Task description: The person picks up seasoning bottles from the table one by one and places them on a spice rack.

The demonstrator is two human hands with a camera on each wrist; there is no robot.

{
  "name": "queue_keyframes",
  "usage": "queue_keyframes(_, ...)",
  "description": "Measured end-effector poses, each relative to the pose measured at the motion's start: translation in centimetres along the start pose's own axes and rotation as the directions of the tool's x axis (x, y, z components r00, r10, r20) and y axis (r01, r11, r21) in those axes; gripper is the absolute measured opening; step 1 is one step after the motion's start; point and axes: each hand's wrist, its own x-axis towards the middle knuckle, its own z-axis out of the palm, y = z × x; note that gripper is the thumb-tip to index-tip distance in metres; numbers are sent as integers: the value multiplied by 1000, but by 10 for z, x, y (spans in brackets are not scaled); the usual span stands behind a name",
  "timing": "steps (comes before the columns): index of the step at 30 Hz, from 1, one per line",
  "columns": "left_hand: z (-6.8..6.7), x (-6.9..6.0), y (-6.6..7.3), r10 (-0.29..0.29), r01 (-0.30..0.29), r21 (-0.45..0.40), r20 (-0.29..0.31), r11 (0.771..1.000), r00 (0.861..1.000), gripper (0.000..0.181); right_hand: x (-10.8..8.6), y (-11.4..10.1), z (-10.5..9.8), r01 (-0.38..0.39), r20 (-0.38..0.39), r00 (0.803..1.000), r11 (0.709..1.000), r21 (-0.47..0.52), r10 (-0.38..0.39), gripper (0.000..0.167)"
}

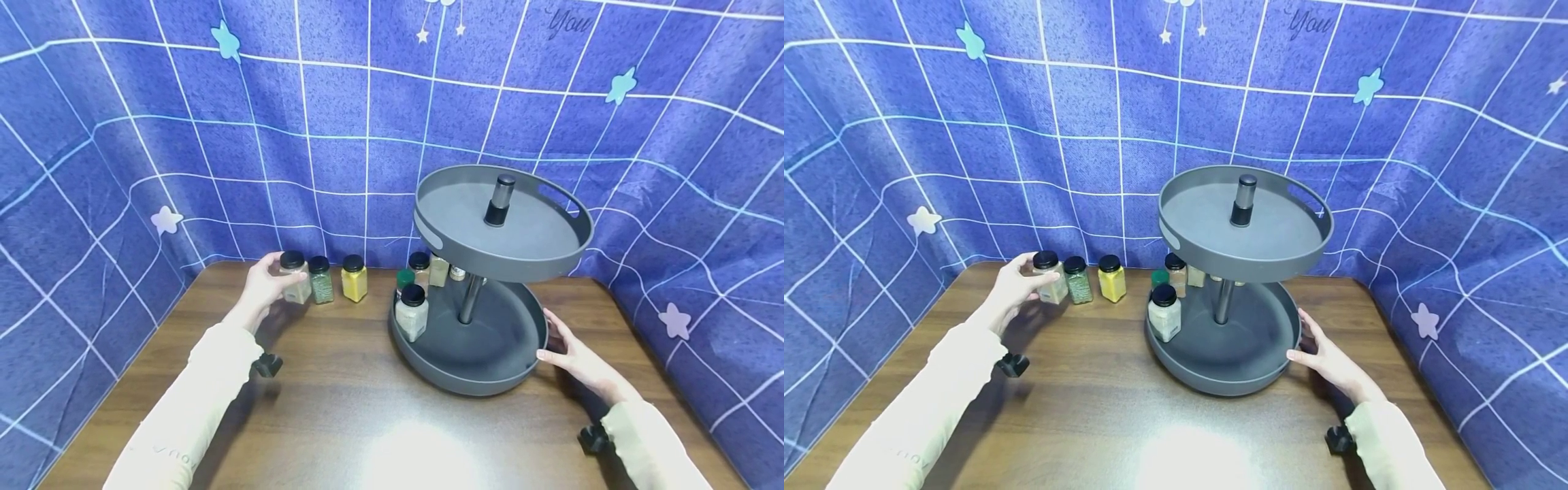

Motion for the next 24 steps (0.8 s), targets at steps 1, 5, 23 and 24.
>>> queue_keyframes(1, 0, -1, 3, -3, 3, 10, 1, 1000, 1000, 61, 0, 0, 0, 2, -3, 1000, 1000, -5, -2, 80)
queue_keyframes(5, -1, -5, 14, -2, 2, 28, 15, 1000, 1000, 61, 0, -1, 0, 15, -7, 1000, 1000, -24, -15, 80)
queue_keyframes(23, 13, -22, 59, 39, -45, 32, 145, 999, 989, 66, -1, -3, 1, 21, -9, 1000, 1000, -18, -21, 80)
queue_keyframes(24, 14, -23, 61, 42, -48, 34, 149, 998, 988, 66, -1, -3, 1, 17, -9, 1000, 1000, -15, -17, 80)
